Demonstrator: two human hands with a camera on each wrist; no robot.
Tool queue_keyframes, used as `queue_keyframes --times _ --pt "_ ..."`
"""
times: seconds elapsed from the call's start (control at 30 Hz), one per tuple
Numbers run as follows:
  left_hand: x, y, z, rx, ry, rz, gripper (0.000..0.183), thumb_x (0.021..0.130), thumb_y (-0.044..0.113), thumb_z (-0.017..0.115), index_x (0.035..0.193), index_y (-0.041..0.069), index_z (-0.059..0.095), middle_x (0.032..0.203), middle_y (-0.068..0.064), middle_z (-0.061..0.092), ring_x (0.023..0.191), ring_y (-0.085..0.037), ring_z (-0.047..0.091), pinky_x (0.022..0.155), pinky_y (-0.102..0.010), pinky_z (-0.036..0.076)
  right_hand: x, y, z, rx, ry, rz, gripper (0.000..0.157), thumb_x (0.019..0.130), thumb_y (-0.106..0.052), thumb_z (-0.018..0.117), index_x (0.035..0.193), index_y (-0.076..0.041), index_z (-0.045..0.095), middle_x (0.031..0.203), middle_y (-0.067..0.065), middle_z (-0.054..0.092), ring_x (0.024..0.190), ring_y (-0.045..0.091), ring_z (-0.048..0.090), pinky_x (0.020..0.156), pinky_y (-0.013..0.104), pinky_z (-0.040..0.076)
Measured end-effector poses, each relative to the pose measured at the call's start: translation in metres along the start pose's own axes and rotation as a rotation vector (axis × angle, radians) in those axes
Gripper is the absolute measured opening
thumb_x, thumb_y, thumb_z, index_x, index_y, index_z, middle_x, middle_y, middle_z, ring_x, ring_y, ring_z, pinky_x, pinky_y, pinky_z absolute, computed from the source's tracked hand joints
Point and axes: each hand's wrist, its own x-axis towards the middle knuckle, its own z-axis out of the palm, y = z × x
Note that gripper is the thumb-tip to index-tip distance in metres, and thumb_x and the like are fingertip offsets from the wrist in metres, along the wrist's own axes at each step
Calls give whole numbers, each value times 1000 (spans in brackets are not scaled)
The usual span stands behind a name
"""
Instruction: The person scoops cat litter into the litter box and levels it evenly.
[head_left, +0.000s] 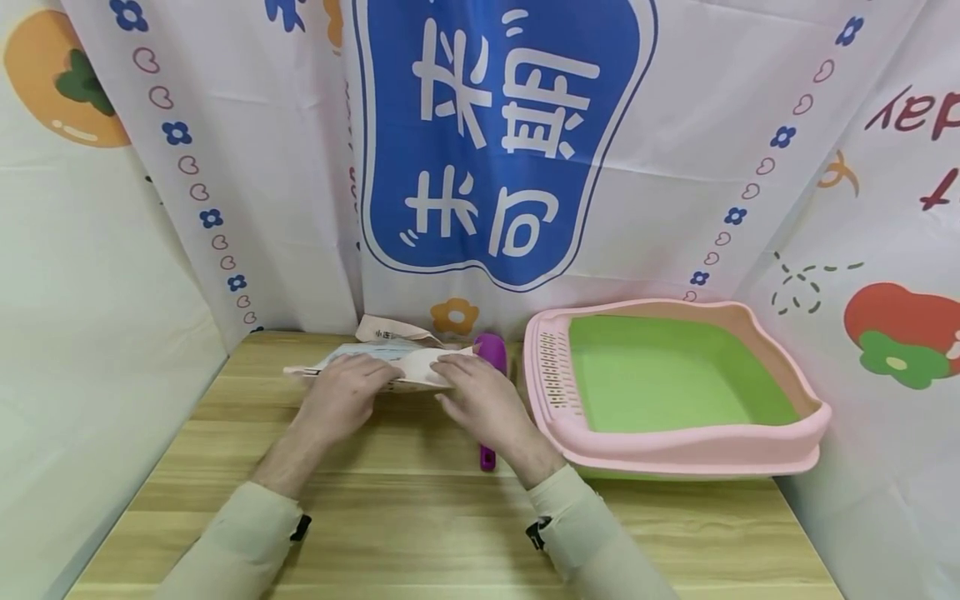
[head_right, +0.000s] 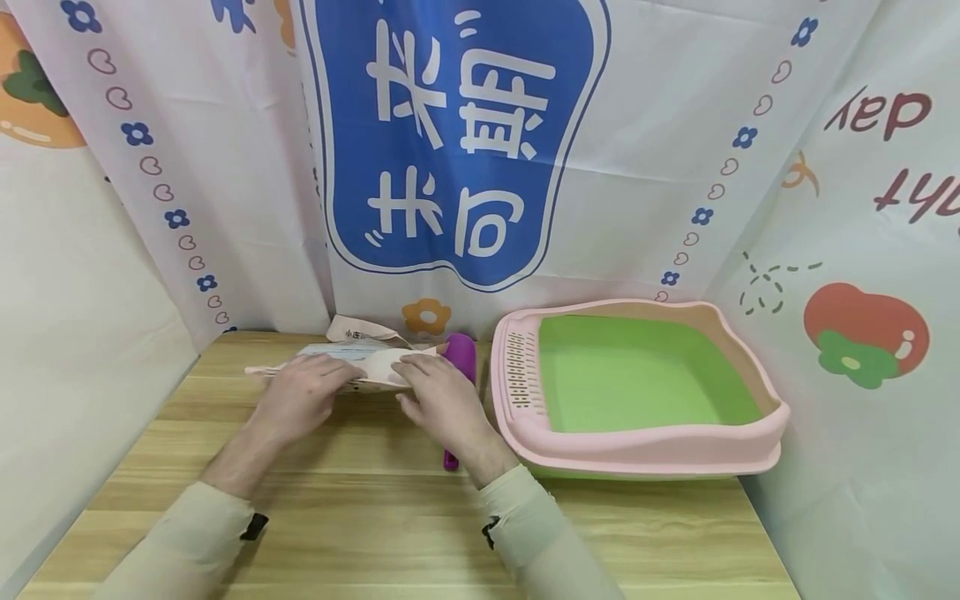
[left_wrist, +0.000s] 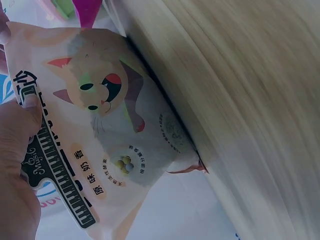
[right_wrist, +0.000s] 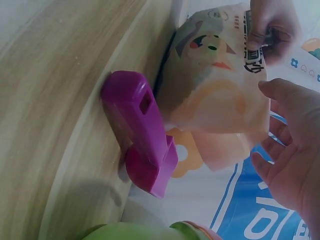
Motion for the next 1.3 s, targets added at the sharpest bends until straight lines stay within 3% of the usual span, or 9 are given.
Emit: queue_keyframes --times 0.3,0.53,0.67,0.77,0.9,0.97,1.3 --pt "8 6 7 -22 32 27 48 77 -15 70 112 18 78 109 1 82 104 -25 77 94 -45 62 -5 1 2 -58 -34 38 48 96 -35 78 141 -25 65 147 -6 67 136 18 64 123 41 47" --pt "10 10 9 -50 35 25 43 82 -11 73 111 20 78 108 3 82 106 -25 77 95 -45 62 -7 3 7 -94 -11 33 38 97 -31 76 135 -28 69 140 -9 72 131 13 67 118 39 52" --pt "10 11 7 -57 -1 5 37 88 -5 73 113 22 78 110 4 82 109 -24 76 100 -46 61 -8 4 10 -104 -13 42 32 98 -31 75 130 -32 72 138 -12 73 126 10 70 109 34 58" --pt "9 11 3 -70 -50 -18 36 91 -3 71 116 22 78 113 4 82 113 -24 75 106 -47 59 -8 3 11 -124 -18 68 29 98 -32 75 127 -36 74 136 -15 74 114 10 76 88 33 65" --pt "8 10 -3 -92 -117 -40 32 95 6 74 121 24 76 119 4 80 117 -23 74 109 -48 58 -9 1 11 -163 -21 95 29 98 -33 76 127 -40 74 130 -20 75 94 11 79 65 32 63" --pt "6 9 -7 -105 -139 -48 30 95 13 77 122 24 76 122 4 79 118 -23 74 109 -49 58 -10 1 12 -168 -22 101 28 98 -34 75 126 -41 75 128 -21 75 91 10 79 62 32 62" --pt "-8 -5 -28 -124 -177 -111 32 93 29 81 124 21 75 125 0 78 120 -27 73 106 -52 59 -10 1 12 -143 -40 117 24 100 -36 73 122 -43 75 131 -24 73 107 4 77 67 31 64"
